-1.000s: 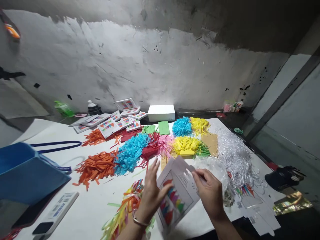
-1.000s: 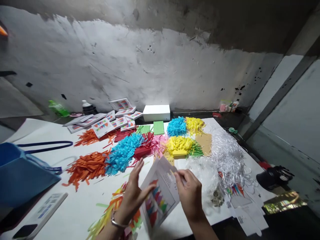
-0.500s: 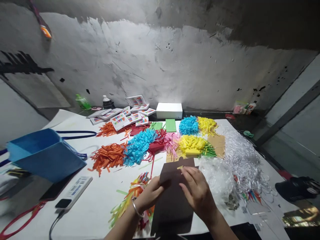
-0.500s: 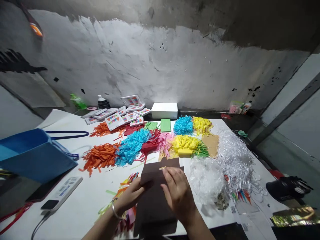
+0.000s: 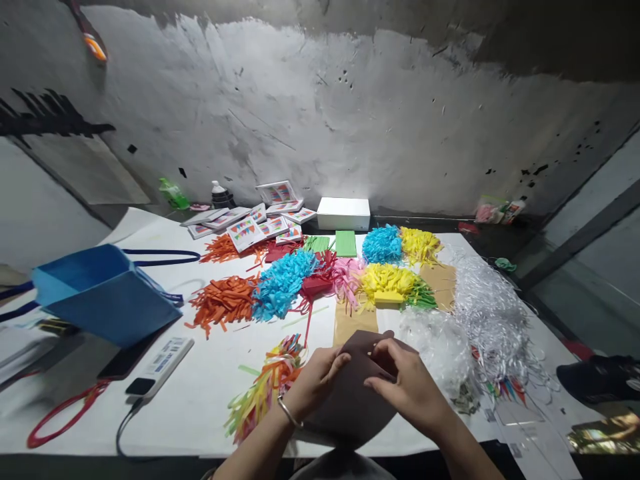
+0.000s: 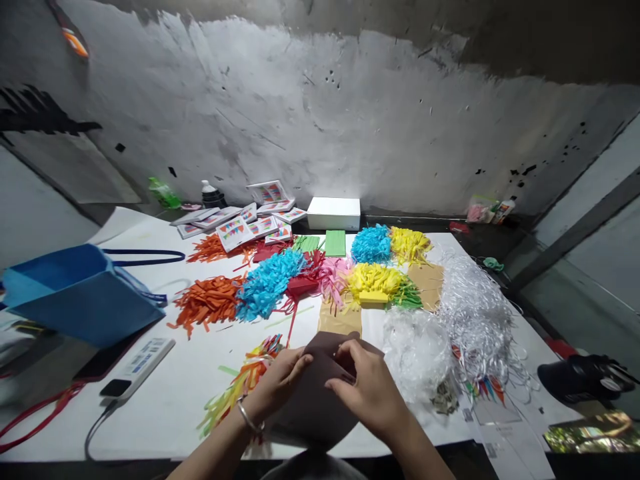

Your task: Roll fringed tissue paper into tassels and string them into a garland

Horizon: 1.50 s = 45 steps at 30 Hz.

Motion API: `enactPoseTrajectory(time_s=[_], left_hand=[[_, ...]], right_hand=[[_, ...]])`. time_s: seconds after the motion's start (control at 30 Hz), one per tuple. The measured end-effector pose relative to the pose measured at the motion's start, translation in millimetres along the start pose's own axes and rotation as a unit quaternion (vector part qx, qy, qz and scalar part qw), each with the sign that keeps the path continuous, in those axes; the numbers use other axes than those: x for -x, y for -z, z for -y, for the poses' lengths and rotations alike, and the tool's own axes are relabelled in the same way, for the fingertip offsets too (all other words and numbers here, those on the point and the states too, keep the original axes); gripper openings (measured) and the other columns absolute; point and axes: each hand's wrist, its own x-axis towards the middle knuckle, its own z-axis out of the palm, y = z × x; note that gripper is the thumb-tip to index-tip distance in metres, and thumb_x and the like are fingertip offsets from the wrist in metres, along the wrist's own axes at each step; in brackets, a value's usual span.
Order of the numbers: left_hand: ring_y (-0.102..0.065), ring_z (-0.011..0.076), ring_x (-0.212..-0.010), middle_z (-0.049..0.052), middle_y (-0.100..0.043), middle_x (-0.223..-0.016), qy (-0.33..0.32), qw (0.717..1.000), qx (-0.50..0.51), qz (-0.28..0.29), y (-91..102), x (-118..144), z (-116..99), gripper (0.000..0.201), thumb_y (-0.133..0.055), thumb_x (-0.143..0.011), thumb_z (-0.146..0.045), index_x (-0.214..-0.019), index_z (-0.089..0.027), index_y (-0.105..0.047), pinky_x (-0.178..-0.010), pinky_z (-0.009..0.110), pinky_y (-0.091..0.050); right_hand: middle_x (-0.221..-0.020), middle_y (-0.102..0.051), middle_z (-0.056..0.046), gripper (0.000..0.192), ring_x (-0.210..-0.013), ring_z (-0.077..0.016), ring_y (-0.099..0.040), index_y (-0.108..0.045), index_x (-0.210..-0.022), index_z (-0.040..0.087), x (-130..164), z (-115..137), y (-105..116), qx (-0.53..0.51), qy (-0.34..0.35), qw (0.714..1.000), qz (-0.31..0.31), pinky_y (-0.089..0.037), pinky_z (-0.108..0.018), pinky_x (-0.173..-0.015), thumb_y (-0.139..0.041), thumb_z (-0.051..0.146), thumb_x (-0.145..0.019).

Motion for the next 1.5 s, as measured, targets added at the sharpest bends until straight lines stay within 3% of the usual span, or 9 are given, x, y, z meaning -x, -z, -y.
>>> enactPoseTrajectory(time_s=[0.13, 0.33, 0.47, 0.6, 0.7, 0.9, 1.07, 1.27, 1.5], left_hand=[[-0.062, 0.0194, -0.07, 0.004, -0.071, -0.078, -0.043, 0.995, -0.043, 0.077, -5.8, 0, -2, 0.04, -0.04, -0.092, -0.045, -0.089, -0.02, -0.071, -0.065, 0.023, -0.044], [-0.043, 0.0317, -0.127, 0.013, -0.052, -0.135, -0.089, 0.958, -0.221, -0.16, -24.5, 9, 11, 0.054, -0.06, -0.083, -0.039, -0.133, -0.023, -0.048, -0.109, 0.049, -0.025], [-0.051, 0.0284, -0.12, 0.016, -0.053, -0.132, -0.127, 0.962, -0.235, -0.049, -33.4, 15, 24, 0.074, -0.067, -0.078, -0.034, -0.142, -0.021, -0.03, -0.102, 0.045, -0.039], [-0.066, 0.0224, -0.092, 0.008, -0.069, -0.106, -0.126, 0.965, -0.228, 0.03, -33.5, 14, 33, 0.041, -0.06, -0.083, -0.031, -0.122, -0.023, -0.05, -0.079, 0.032, -0.053], [-0.068, 0.0204, -0.078, 0.006, -0.072, -0.089, -0.121, 0.965, -0.232, 0.009, -27.5, 10, 37, 0.022, -0.054, -0.086, -0.029, -0.105, -0.02, -0.059, -0.068, 0.027, -0.052], [-0.065, 0.0158, -0.067, 0.002, -0.069, -0.076, -0.068, 0.975, -0.167, -0.127, -1.3, 1, 39, 0.018, -0.044, -0.089, -0.026, -0.093, -0.02, -0.061, -0.06, 0.022, -0.048], [-0.061, 0.016, -0.061, 0.0, -0.064, -0.07, -0.041, 0.979, -0.084, -0.184, -0.5, -7, 30, 0.021, -0.045, -0.088, -0.032, -0.087, -0.02, -0.061, -0.057, 0.024, -0.047], [-0.064, 0.0242, -0.089, 0.011, -0.066, -0.101, 0.005, 0.982, -0.022, -0.186, -32.6, 0, 43, 0.034, -0.048, -0.087, -0.036, -0.114, -0.017, -0.053, -0.075, 0.034, -0.051], [-0.063, 0.0218, -0.083, 0.01, -0.067, -0.097, 0.013, 0.99, -0.009, -0.137, -31.0, 2, 49, 0.033, -0.038, -0.093, -0.04, -0.106, -0.019, -0.059, -0.074, 0.032, -0.05]], right_hand=[[-0.083, -0.071, 0.003, 0.015, -0.075, -0.0173, -0.065, -0.068, -0.082, 0.025, -4, -2, 2, 0.004, 0.045, 0.992, 0.12, -0.049, -0.023, -0.062, -0.071, 0.017, -0.069], [-0.078, -0.072, 0.004, 0.023, -0.072, -0.0152, -0.066, -0.072, -0.079, 0.024, -9, -9, 7, -0.08, 0.031, 0.987, 0.133, -0.049, -0.021, -0.062, -0.051, 0.021, -0.088], [-0.073, -0.071, 0.002, 0.018, -0.066, -0.0139, -0.062, -0.071, -0.078, 0.02, -8, -9, 7, -0.046, 0.027, 0.987, 0.15, -0.046, -0.019, -0.059, -0.055, 0.025, -0.086], [-0.069, -0.069, 0.002, 0.017, -0.059, -0.0118, -0.059, -0.069, -0.073, 0.02, -6, -3, 2, -0.023, 0.028, 0.984, 0.173, -0.042, -0.018, -0.055, -0.056, 0.018, -0.083], [-0.069, -0.069, 0.0, 0.017, -0.063, -0.0142, -0.061, -0.07, -0.077, 0.021, -1, -7, 2, -0.001, 0.07, 0.994, 0.088, -0.046, -0.021, -0.059, -0.054, 0.017, -0.084], [-0.124, -0.059, -0.012, 0.056, -0.113, -0.0255, -0.055, -0.051, -0.127, 0.022, 22, -55, -31, -0.078, -0.011, 0.93, -0.358, -0.043, -0.042, -0.097, -0.07, 0.03, -0.075], [-0.087, -0.073, -0.011, 0.044, -0.082, -0.0286, -0.067, -0.069, -0.097, 0.014, 22, -61, -80, -0.326, -0.199, 0.908, -0.174, -0.055, -0.036, -0.069, -0.075, 0.045, -0.066], [-0.088, -0.073, -0.009, 0.037, -0.082, -0.0274, -0.067, -0.071, -0.097, 0.012, 2, -46, -55, -0.372, -0.193, 0.858, -0.298, -0.053, -0.033, -0.072, -0.068, 0.042, -0.075], [-0.094, -0.072, -0.013, 0.034, -0.089, -0.0279, -0.068, -0.07, -0.099, 0.014, 12, -58, -55, -0.243, -0.175, 0.911, -0.283, -0.054, -0.03, -0.072, -0.063, 0.042, -0.08]])
